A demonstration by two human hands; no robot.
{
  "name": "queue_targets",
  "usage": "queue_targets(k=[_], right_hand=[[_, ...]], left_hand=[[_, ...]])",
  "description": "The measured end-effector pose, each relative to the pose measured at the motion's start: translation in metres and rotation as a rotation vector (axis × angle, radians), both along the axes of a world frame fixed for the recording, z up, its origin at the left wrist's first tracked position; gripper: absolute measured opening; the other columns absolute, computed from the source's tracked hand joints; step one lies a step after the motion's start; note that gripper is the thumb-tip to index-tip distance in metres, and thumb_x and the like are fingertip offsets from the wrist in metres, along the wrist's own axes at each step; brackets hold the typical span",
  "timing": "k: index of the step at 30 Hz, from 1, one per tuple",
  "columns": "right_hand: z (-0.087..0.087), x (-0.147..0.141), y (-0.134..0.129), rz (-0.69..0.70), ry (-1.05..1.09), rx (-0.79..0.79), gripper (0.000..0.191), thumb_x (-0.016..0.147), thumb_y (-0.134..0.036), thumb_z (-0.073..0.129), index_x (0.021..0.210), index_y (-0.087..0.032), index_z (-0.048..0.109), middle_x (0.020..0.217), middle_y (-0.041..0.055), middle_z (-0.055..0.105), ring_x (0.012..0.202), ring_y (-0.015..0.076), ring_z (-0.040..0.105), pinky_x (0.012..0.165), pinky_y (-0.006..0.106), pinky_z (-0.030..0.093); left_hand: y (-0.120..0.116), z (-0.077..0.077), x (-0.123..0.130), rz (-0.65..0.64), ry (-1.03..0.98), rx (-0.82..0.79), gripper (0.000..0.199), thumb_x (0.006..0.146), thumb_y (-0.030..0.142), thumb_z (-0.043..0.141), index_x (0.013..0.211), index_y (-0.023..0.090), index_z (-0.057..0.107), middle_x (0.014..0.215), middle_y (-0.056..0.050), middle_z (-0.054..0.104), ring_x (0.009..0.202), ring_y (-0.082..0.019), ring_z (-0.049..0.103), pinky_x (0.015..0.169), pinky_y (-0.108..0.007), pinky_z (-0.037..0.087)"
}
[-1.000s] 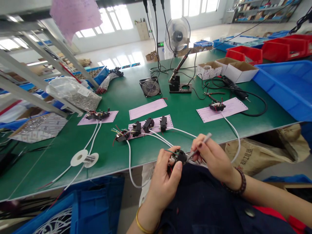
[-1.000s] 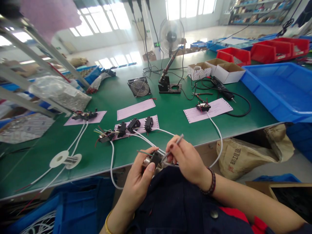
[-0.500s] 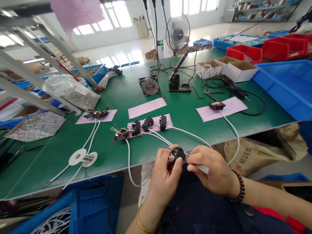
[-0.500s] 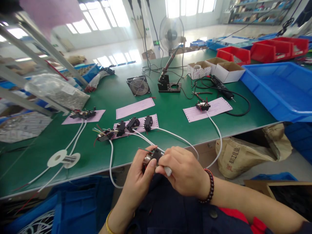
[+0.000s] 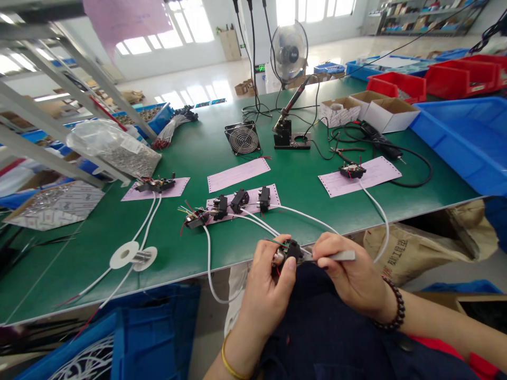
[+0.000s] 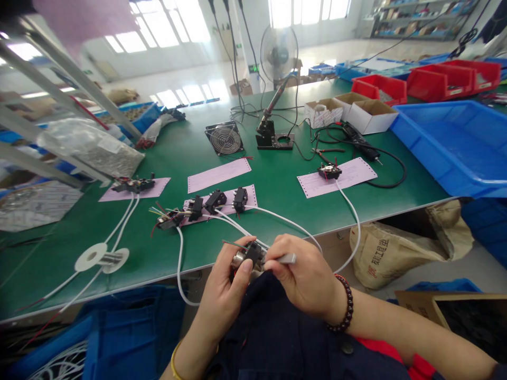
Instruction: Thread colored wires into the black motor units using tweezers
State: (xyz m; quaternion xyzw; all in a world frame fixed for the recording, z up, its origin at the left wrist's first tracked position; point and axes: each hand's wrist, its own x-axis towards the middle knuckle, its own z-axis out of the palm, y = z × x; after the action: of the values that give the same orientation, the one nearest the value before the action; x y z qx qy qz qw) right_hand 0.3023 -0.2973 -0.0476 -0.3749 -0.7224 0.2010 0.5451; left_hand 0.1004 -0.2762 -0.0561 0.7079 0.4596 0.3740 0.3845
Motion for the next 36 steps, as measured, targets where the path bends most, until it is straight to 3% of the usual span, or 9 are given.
queue_targets(k=[2, 8, 14, 36], right_hand=[[0.0024, 0.0001, -0.0022, -0.008, -0.141, 0.079, 0.027, 0.118, -0.038, 0.046, 0.102, -0.022, 0.061, 0.085, 0.0024, 0.064, 0.075, 0.0168, 0.063, 0.071, 0.028, 0.051], [0.0025, 0.0006, -0.001, -0.016, -0.142, 0.113, 0.023, 0.119, -0.035, 0.046, 0.107, -0.021, 0.06, 0.087, 0.0034, 0.065, 0.075, 0.0163, 0.063, 0.071, 0.027, 0.051], [0.0094, -0.0037, -0.0002, -0.046, -0.354, 0.207, 0.026, 0.119, -0.032, 0.043, 0.101, -0.021, 0.059, 0.082, 0.0036, 0.067, 0.072, 0.0182, 0.06, 0.068, 0.03, 0.048], [0.0068, 0.0002, 0.0001, 0.02, -0.208, 0.138, 0.021, 0.116, -0.033, 0.051, 0.106, -0.022, 0.065, 0.085, 0.0049, 0.068, 0.072, 0.0178, 0.063, 0.066, 0.028, 0.051]], left_hand=[[0.0002, -0.0004, -0.0002, 0.014, 0.012, 0.002, 0.035, 0.105, 0.042, 0.057, 0.131, 0.023, 0.069, 0.116, -0.007, 0.068, 0.106, -0.023, 0.066, 0.095, -0.036, 0.051], [-0.0015, -0.0001, -0.0008, 0.037, 0.051, -0.025, 0.039, 0.105, 0.046, 0.056, 0.133, 0.022, 0.068, 0.111, -0.007, 0.066, 0.1, -0.024, 0.066, 0.091, -0.037, 0.052], [-0.0004, 0.0007, -0.0004, 0.053, 0.073, -0.053, 0.04, 0.105, 0.05, 0.056, 0.131, 0.022, 0.068, 0.118, -0.009, 0.066, 0.11, -0.027, 0.066, 0.096, -0.041, 0.052], [-0.0004, 0.0023, -0.0017, 0.041, 0.105, -0.035, 0.037, 0.104, 0.046, 0.056, 0.13, 0.021, 0.067, 0.119, -0.01, 0.064, 0.11, -0.027, 0.067, 0.098, -0.041, 0.053]])
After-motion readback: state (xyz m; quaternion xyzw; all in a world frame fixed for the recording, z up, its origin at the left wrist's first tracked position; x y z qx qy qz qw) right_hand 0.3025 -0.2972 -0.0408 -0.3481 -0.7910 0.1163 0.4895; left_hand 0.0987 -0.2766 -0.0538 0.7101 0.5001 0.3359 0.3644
